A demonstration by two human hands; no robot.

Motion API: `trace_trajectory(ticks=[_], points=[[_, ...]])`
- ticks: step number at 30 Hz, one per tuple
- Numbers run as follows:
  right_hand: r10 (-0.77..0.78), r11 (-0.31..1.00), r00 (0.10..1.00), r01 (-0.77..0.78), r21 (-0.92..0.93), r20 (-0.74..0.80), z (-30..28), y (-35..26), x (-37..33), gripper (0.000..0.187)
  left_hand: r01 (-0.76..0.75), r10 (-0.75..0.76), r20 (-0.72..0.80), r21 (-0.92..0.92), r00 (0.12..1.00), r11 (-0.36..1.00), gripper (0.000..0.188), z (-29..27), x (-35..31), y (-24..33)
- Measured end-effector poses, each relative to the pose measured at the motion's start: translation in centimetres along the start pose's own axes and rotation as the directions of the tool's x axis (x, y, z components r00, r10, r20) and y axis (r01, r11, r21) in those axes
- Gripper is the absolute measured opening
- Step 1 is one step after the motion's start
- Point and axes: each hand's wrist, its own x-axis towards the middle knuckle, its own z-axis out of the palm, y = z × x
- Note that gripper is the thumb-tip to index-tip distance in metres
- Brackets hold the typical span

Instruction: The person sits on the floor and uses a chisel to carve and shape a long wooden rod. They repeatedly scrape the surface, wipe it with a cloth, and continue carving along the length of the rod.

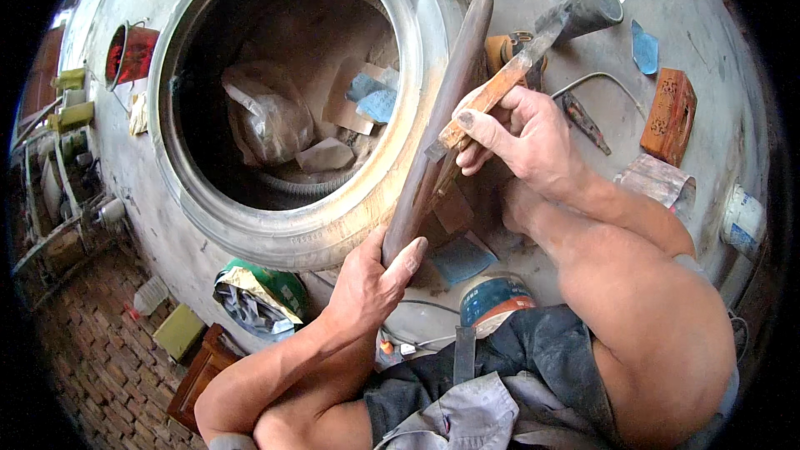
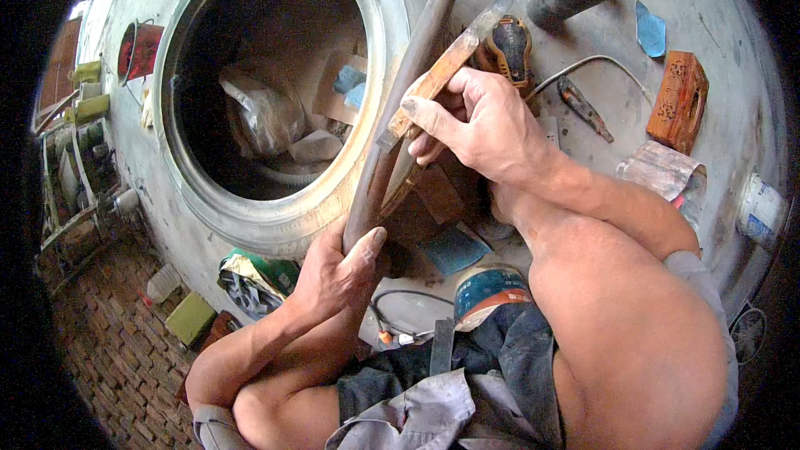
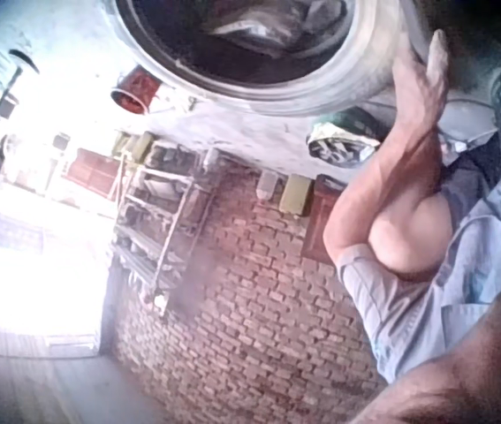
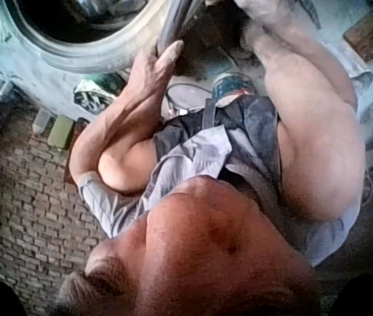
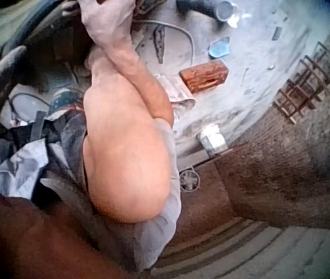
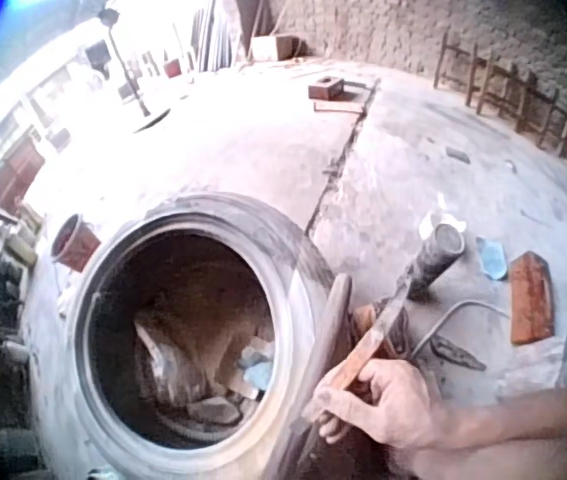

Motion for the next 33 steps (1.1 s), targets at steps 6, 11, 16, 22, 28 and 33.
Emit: trace_trajectory(ticks=[6,11,16,22,28,33], points=[[0.025,0.999,1.000,-0.025,0.048,0.003,0.1,0.3,0.1,0.023,-0.019,0.019,-0.009,0.045,1.000,0.999,0.040,-0.1,-0.1,-0.1],[-0.007,0.999,0.999,0.008,0.034,-0.051,-0.1,0.4,0.5,0.022,-0.014,0.013,-0.003,-0.009,1.000,1.000,0.040,0.1,0.1,-0.7],[0.006,1.000,1.000,-0.006,0.009,-0.001,0.0,0.1,0.3,0.021,-0.061,0.061,-0.024,-0.025,0.998,0.998,0.039,0.2,0.3,-1.4],[0.021,0.999,1.000,-0.020,-0.025,0.007,0.1,-0.2,0.2,0.023,0.024,-0.024,-0.006,0.080,1.000,0.996,0.040,-0.2,0.1,-0.1],[0.016,0.999,1.000,-0.017,-0.040,-0.020,0.0,-0.8,0.3,0.023,-0.047,0.047,-0.010,0.026,0.999,0.999,0.039,0.1,0.3,-0.9],[0.019,0.999,0.999,-0.019,-0.025,-0.027,-0.1,-0.4,0.7,0.024,-0.048,0.049,-0.010,0.085,0.999,0.995,0.040,-0.1,0.3,-0.7]])
